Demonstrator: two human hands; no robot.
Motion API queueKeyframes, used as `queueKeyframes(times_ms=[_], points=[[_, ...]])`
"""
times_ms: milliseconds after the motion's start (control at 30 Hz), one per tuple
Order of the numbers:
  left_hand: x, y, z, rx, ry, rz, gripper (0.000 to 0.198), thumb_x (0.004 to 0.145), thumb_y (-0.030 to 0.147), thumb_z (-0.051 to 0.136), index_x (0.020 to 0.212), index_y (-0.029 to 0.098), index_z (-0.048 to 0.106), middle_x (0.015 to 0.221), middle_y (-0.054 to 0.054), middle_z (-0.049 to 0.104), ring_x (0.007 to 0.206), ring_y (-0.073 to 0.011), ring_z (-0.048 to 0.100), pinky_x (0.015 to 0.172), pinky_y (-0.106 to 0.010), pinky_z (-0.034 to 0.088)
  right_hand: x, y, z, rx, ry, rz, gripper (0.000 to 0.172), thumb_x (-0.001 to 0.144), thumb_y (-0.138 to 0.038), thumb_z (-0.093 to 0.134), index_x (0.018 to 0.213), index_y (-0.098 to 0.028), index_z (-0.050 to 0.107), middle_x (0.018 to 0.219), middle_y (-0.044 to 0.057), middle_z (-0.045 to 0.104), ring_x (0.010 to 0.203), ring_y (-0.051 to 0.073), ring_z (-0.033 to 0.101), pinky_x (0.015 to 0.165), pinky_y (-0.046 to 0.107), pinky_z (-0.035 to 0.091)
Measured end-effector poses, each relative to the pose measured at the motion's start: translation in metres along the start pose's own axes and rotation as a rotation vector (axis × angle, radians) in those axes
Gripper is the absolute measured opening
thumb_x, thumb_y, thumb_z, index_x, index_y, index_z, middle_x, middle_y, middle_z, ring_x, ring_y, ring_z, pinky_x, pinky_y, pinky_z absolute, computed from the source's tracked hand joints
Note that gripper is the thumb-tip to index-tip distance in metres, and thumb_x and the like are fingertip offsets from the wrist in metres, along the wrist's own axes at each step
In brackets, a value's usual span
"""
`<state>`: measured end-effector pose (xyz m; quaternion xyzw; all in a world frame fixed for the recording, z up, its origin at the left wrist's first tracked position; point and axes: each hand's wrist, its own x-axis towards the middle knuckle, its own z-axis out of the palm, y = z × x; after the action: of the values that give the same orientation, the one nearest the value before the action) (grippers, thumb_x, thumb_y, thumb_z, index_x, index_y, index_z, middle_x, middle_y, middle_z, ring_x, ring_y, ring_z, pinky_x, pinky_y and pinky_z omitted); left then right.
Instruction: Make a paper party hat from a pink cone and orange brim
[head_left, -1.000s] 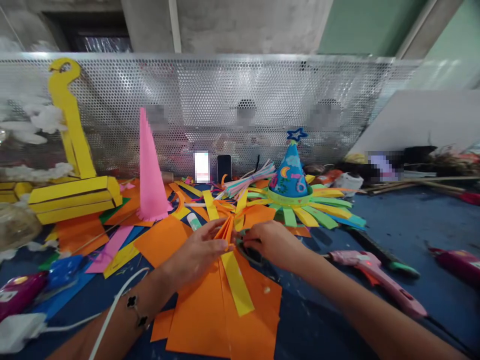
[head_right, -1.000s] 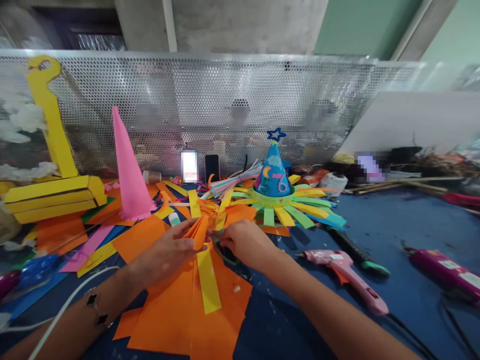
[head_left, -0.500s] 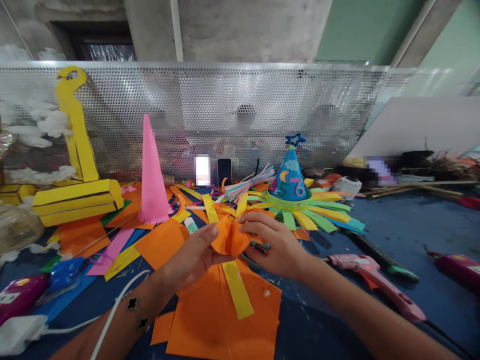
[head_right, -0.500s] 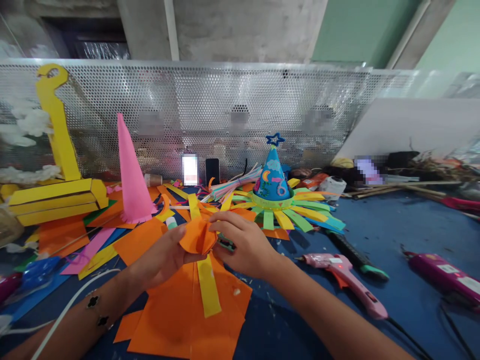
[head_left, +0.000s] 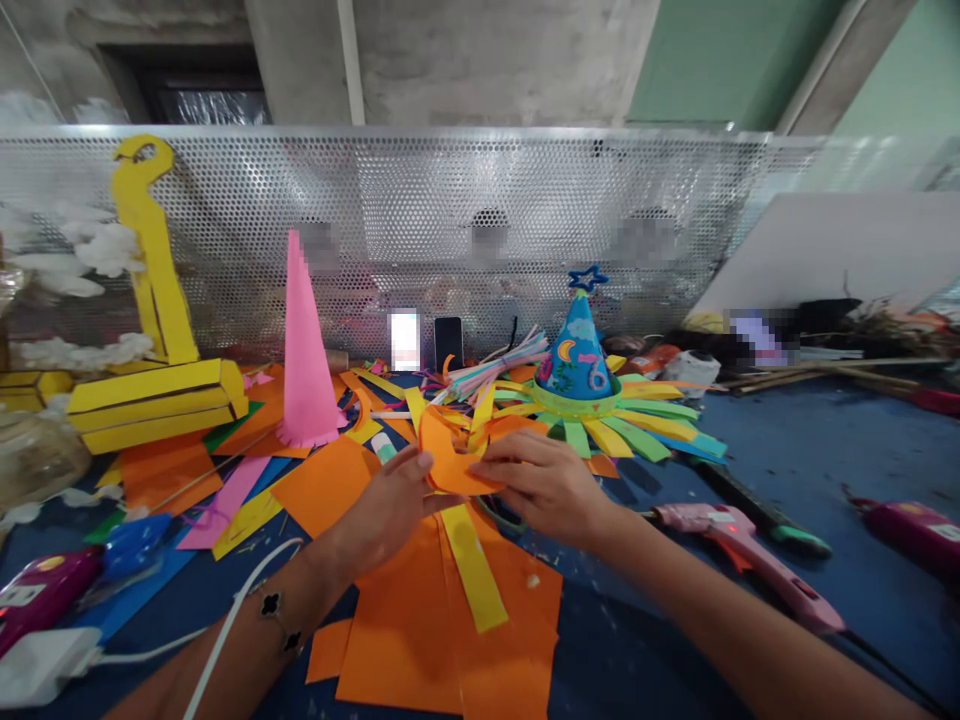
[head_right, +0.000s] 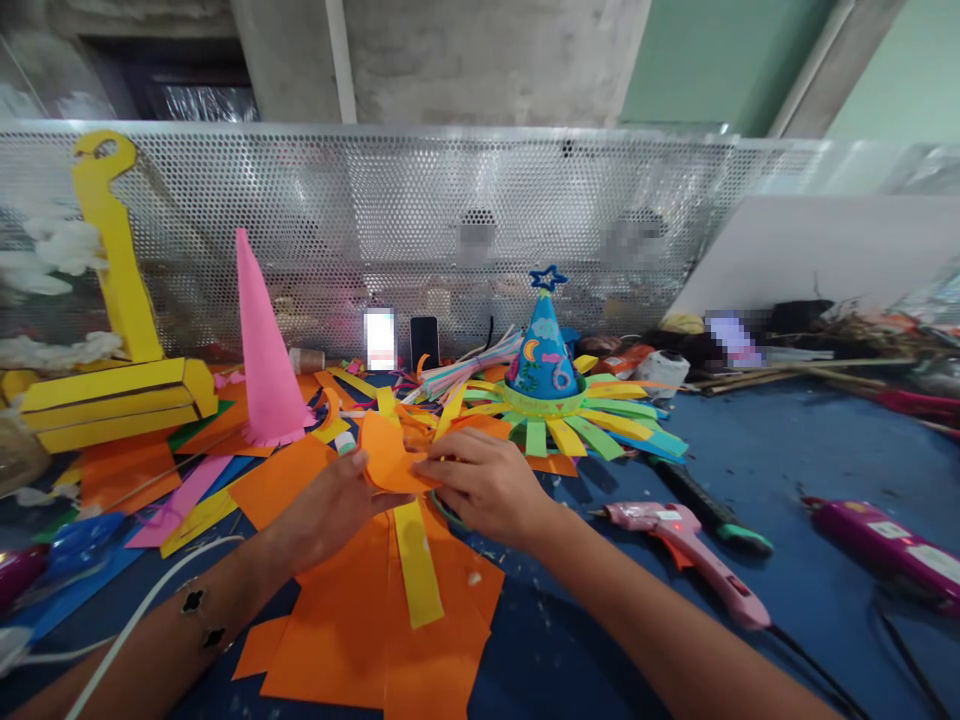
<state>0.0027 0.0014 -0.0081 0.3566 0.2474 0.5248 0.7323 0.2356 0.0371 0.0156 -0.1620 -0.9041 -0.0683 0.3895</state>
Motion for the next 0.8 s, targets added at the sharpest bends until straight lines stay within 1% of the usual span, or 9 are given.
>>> queueKeyframes(times_ms=[67, 133, 233, 300, 367, 433, 533, 667, 800], points=[[0.001, -0.004, -0.004, 0.044, -0.024, 0.040, 0.030, 0.082, 0.038, 0.088, 0.105, 0.021, 0.081, 0.120, -0.009, 0.079, 0.119, -0.0304, 0.070, 0.103, -0.045, 0.057, -0.001, 0.000, 0.002, 0.037, -0.012, 0.005, 0.017, 0.102, -0.017, 0.062, 0.105, -0.021, 0.078, 0.097, 0.007, 0.078, 0.083, 0.019, 0.073, 0.069, 0.030, 0.057], [0.002, -0.005, -0.007, 0.087, -0.067, 0.052, 0.038, 0.079, 0.043, 0.090, 0.106, 0.019, 0.081, 0.119, -0.011, 0.080, 0.120, -0.0318, 0.070, 0.105, -0.044, 0.055, 0.000, 0.000, 0.004, 0.126, -0.032, 0.012, 0.015, 0.102, -0.031, 0.068, 0.101, -0.020, 0.078, 0.095, 0.008, 0.077, 0.081, 0.018, 0.072, 0.069, 0.029, 0.057], [0.001, -0.003, -0.008, 0.135, -0.144, 0.031, 0.055, 0.074, 0.055, 0.091, 0.112, 0.015, 0.081, 0.121, -0.016, 0.079, 0.122, -0.0346, 0.070, 0.107, -0.044, 0.053, 0.003, -0.002, 0.002, 0.346, -0.014, 0.049, 0.039, 0.094, -0.056, 0.073, 0.096, -0.018, 0.077, 0.090, 0.009, 0.075, 0.079, 0.017, 0.072, 0.070, 0.028, 0.058], [0.000, 0.001, -0.008, 0.130, -0.136, 0.011, 0.057, 0.077, 0.055, 0.089, 0.115, 0.014, 0.080, 0.122, -0.016, 0.079, 0.122, -0.0341, 0.070, 0.109, -0.043, 0.052, 0.006, -0.003, 0.000, 0.478, 0.043, 0.115, 0.044, 0.091, -0.062, 0.072, 0.090, -0.018, 0.077, 0.085, 0.007, 0.073, 0.075, 0.016, 0.070, 0.068, 0.028, 0.058], [-0.002, 0.004, -0.008, 0.097, -0.086, -0.016, 0.046, 0.085, 0.048, 0.084, 0.115, 0.014, 0.079, 0.120, -0.016, 0.080, 0.121, -0.0331, 0.071, 0.110, -0.044, 0.051, 0.007, -0.002, -0.002, 0.539, 0.121, 0.261, 0.045, 0.091, -0.063, 0.073, 0.083, -0.019, 0.076, 0.079, 0.005, 0.072, 0.072, 0.016, 0.068, 0.066, 0.028, 0.056], [-0.004, 0.007, -0.007, 0.062, -0.069, -0.046, 0.031, 0.087, 0.036, 0.078, 0.108, 0.013, 0.080, 0.115, -0.015, 0.081, 0.119, -0.0339, 0.072, 0.110, -0.048, 0.052, 0.006, 0.001, -0.002, 0.537, 0.218, 0.499, 0.046, 0.090, -0.064, 0.074, 0.077, -0.020, 0.072, 0.072, 0.002, 0.067, 0.066, 0.016, 0.063, 0.060, 0.028, 0.053], [-0.008, 0.011, -0.007, 0.072, -0.152, -0.114, 0.024, 0.081, 0.027, 0.077, 0.101, 0.014, 0.081, 0.107, -0.015, 0.082, 0.109, -0.0347, 0.075, 0.101, -0.049, 0.058, 0.004, 0.008, -0.001, 0.501, 0.326, 0.772, 0.043, 0.092, -0.061, 0.072, 0.079, -0.020, 0.068, 0.066, 0.000, 0.062, 0.058, 0.015, 0.055, 0.051, 0.026, 0.046], [-0.014, 0.015, -0.005, 0.217, -0.318, -0.204, 0.038, 0.078, 0.033, 0.084, 0.112, 0.014, 0.081, 0.110, -0.017, 0.081, 0.098, -0.0302, 0.077, 0.087, -0.037, 0.060, 0.003, 0.014, 0.001, 0.501, 0.281, 0.836, 0.036, 0.092, -0.054, 0.073, 0.084, -0.019, 0.069, 0.065, -0.001, 0.061, 0.057, 0.014, 0.054, 0.050, 0.025, 0.046], [-0.017, 0.016, -0.004, 0.341, -0.422, -0.163, 0.051, 0.079, 0.042, 0.087, 0.121, 0.014, 0.079, 0.116, -0.017, 0.078, 0.104, -0.0297, 0.074, 0.085, -0.033, 0.058, 0.003, 0.014, 0.005, 0.491, 0.192, 0.839, 0.031, 0.091, -0.047, 0.072, 0.085, -0.018, 0.071, 0.068, -0.001, 0.062, 0.057, 0.013, 0.053, 0.050, 0.025, 0.044]])
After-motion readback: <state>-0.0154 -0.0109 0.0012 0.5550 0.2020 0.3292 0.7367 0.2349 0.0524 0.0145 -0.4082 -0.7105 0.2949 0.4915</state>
